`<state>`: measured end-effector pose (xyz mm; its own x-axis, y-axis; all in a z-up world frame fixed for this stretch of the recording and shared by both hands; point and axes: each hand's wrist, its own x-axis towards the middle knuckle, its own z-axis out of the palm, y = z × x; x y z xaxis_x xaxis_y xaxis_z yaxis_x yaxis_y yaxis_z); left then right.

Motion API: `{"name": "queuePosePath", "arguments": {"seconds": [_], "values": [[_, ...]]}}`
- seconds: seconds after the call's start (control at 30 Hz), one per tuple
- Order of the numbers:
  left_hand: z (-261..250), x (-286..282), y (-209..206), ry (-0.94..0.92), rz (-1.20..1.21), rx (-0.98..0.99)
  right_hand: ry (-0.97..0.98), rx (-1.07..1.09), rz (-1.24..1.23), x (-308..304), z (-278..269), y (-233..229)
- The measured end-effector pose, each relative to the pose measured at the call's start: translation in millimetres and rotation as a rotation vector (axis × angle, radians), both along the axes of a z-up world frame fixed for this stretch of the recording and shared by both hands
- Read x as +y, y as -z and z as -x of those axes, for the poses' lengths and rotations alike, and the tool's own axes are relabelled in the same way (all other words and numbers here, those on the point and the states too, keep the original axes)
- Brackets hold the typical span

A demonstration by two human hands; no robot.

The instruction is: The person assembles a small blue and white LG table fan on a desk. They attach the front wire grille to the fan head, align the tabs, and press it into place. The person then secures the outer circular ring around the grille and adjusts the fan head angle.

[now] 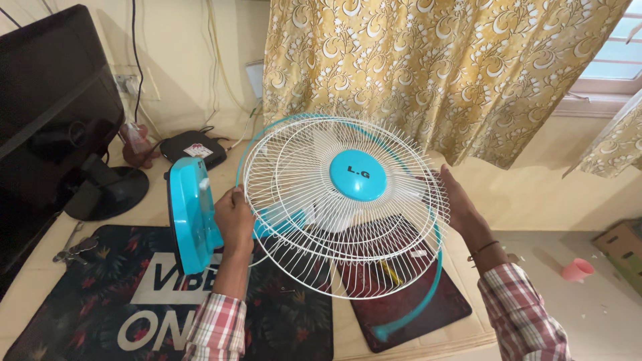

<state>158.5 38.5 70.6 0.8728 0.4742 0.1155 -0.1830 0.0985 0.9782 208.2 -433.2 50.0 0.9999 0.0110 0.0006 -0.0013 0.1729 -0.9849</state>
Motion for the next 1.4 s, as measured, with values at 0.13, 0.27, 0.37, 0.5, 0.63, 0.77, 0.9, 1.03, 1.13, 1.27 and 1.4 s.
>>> {"name": "queuePosePath", "arguments": {"seconds": [0.13,0.27,0.37,0.5,0.63,0.77,0.9,1.03,1.13,1.27,1.4], "values": [[0.7,-5.7,-1.4,-0.066,-0.072,-0.072,-0.041,-0.063,-0.039,6.2,7.1,-13.4],[-1.3,-15.4,1.2,-0.103,0.022,-0.102,0.043,-0.011,-0.059,8.0,7.4,-13.1],[-2.9,-19.3,0.5,-0.111,0.090,-0.123,0.073,0.041,-0.111,8.0,-3.5,-12.0],[-3.7,-16.9,-0.3,-0.087,0.111,-0.074,-0.038,0.067,-0.163,-0.1,-11.4,-15.1],[-13.6,-18.3,-3.4,-0.146,-0.013,-0.085,0.004,0.144,-0.148,-7.3,-22.7,-25.7],[-20.9,-13.5,-7.1,-0.180,-0.046,-0.115,-0.003,0.134,-0.114,-5.0,-33.5,-30.1],[-29.5,-11.9,-14.1,-0.192,-0.068,-0.119,0.003,0.079,-0.068,-1.3,-38.7,-31.6],[-41.0,-14.8,-23.1,-0.192,-0.047,-0.131,0.012,0.097,-0.061,0.6,-46.0,-39.6],[-48.7,-14.6,-27.5,-0.204,-0.074,-0.077,-0.007,0.079,-0.035,1.9,-55.1,-46.2],[-52.8,-13.5,-26.4,-0.204,-0.056,-0.069,-0.085,0.042,-0.083,4.1,-65.7,-49.0],[-52.8,-11.7,-23.9,-0.191,-0.062,-0.045,-0.017,0.056,-0.018,8.2,-70.8,-49.0]]}}
